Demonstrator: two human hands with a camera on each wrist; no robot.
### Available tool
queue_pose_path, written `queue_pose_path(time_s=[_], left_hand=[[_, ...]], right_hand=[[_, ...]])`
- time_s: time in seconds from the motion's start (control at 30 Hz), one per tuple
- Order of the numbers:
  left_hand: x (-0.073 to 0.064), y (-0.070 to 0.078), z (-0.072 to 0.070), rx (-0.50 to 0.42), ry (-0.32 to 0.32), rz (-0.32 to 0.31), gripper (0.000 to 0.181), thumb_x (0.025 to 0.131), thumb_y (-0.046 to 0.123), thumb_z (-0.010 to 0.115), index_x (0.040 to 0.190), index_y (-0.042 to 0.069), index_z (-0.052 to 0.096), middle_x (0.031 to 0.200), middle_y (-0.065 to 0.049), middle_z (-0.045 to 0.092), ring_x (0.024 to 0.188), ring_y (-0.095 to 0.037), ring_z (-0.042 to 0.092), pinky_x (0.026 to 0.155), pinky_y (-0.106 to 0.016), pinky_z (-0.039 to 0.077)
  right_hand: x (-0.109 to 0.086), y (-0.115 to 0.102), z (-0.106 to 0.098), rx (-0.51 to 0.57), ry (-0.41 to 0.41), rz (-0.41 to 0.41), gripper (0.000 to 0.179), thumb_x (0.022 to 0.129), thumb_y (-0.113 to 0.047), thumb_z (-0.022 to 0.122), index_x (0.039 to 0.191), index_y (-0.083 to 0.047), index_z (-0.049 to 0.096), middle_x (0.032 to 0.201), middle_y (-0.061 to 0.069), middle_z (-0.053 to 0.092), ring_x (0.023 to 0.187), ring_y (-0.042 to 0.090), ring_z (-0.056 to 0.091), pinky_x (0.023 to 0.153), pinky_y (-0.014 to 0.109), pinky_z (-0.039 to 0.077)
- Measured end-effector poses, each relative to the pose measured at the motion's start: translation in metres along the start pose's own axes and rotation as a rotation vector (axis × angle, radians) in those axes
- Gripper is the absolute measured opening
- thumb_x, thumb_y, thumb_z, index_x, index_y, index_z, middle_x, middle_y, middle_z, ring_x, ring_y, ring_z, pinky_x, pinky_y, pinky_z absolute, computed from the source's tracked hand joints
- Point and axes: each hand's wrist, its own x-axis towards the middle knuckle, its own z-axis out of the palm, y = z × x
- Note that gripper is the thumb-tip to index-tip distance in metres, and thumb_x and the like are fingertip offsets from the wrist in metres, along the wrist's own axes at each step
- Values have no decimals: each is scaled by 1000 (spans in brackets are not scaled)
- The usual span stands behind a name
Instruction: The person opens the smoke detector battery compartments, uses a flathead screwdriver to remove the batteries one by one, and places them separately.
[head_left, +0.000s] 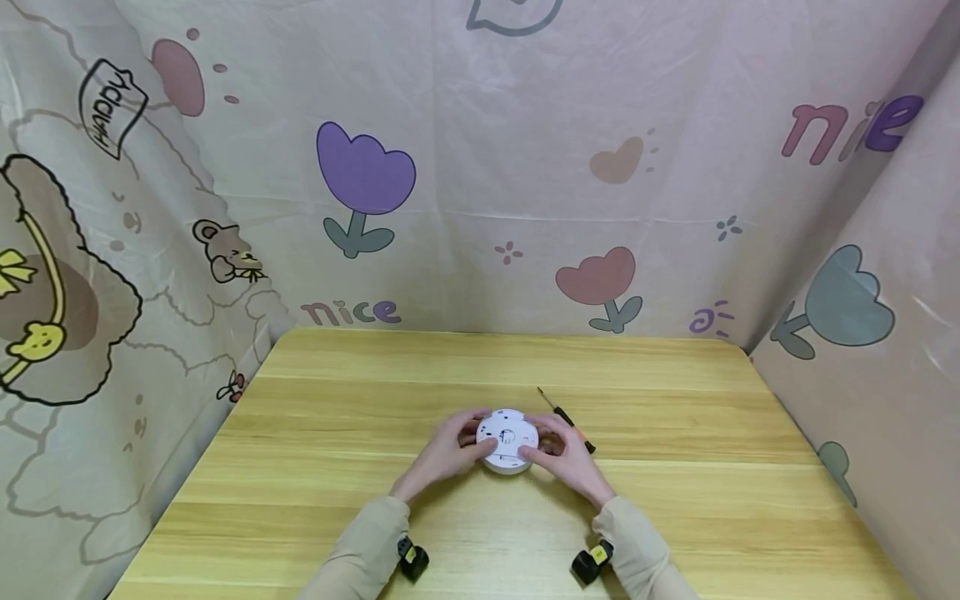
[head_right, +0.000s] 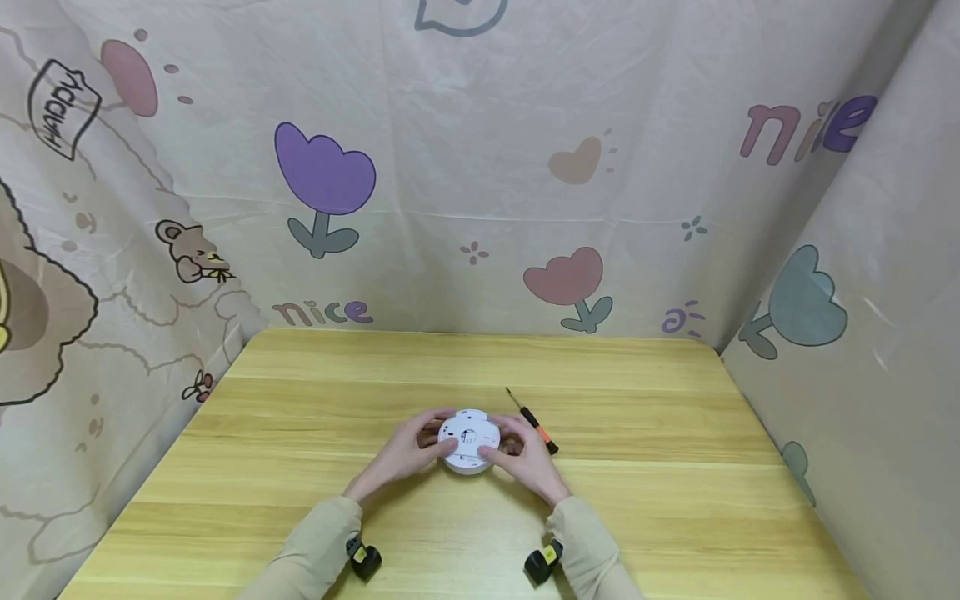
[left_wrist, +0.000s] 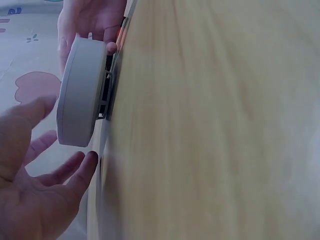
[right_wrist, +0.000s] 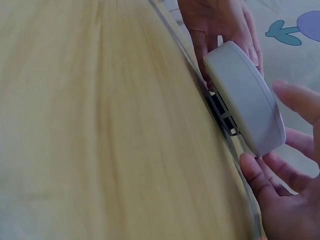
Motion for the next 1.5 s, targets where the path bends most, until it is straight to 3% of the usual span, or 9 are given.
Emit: queue_pose_path(time_s=[0.1, 0.2, 0.4, 0.53, 0.87, 1.27, 1.5], left_hand=[[3, -9, 5, 10, -20, -3, 61, 77, 38, 66, 129, 15, 44, 128, -7, 48, 110, -23, 54, 93, -32, 48], [2, -6, 6, 9, -24, 4, 64, 75, 35, 69, 129, 14, 43, 128, -9, 47, 110, -25, 53, 93, -36, 48], [-5, 17, 1, -47, -51, 4, 65, 77, 20, 69, 131, 3, 38, 130, -19, 45, 111, -34, 51, 94, -45, 46], [-8, 26, -2, -44, -60, -17, 64, 77, 20, 69, 131, 3, 38, 130, -20, 45, 112, -34, 51, 94, -45, 45], [2, -6, 8, -12, -36, -53, 67, 73, 36, 70, 130, 17, 42, 130, -9, 47, 112, -26, 53, 94, -38, 47], [2, -6, 7, -43, -32, -46, 66, 71, 34, 72, 128, 16, 43, 128, -10, 50, 111, -25, 54, 93, -34, 48], [2, -8, 7, -32, -22, -21, 70, 69, 36, 72, 128, 12, 44, 129, -13, 49, 111, -29, 54, 92, -35, 48]], right_hand=[[0, 0, 1, -32, -27, 3, 59, 76, -16, 70, 128, -3, 44, 125, 15, 46, 97, 32, 53, 77, 26, 52], [-1, 1, 1, -57, -32, -11, 61, 75, -18, 71, 128, -4, 44, 122, 14, 49, 94, 30, 54, 74, 24, 52], [0, 1, 2, -55, -34, -14, 61, 75, -17, 71, 127, -3, 44, 121, 16, 50, 91, 31, 55, 73, 26, 53], [1, 1, 2, -36, -31, 29, 60, 74, -16, 71, 127, -4, 45, 119, 16, 51, 92, 32, 55, 75, 26, 52], [0, 2, 1, -40, -25, 21, 59, 75, -16, 71, 126, -4, 45, 119, 16, 51, 90, 29, 58, 75, 24, 53], [0, 1, -1, 13, -38, 60, 57, 74, -15, 71, 124, -5, 46, 117, 18, 52, 86, 31, 58, 68, 21, 54], [1, 4, 0, 29, -47, 14, 57, 75, -12, 70, 125, -2, 45, 122, 20, 48, 83, 29, 59, 67, 23, 55]])
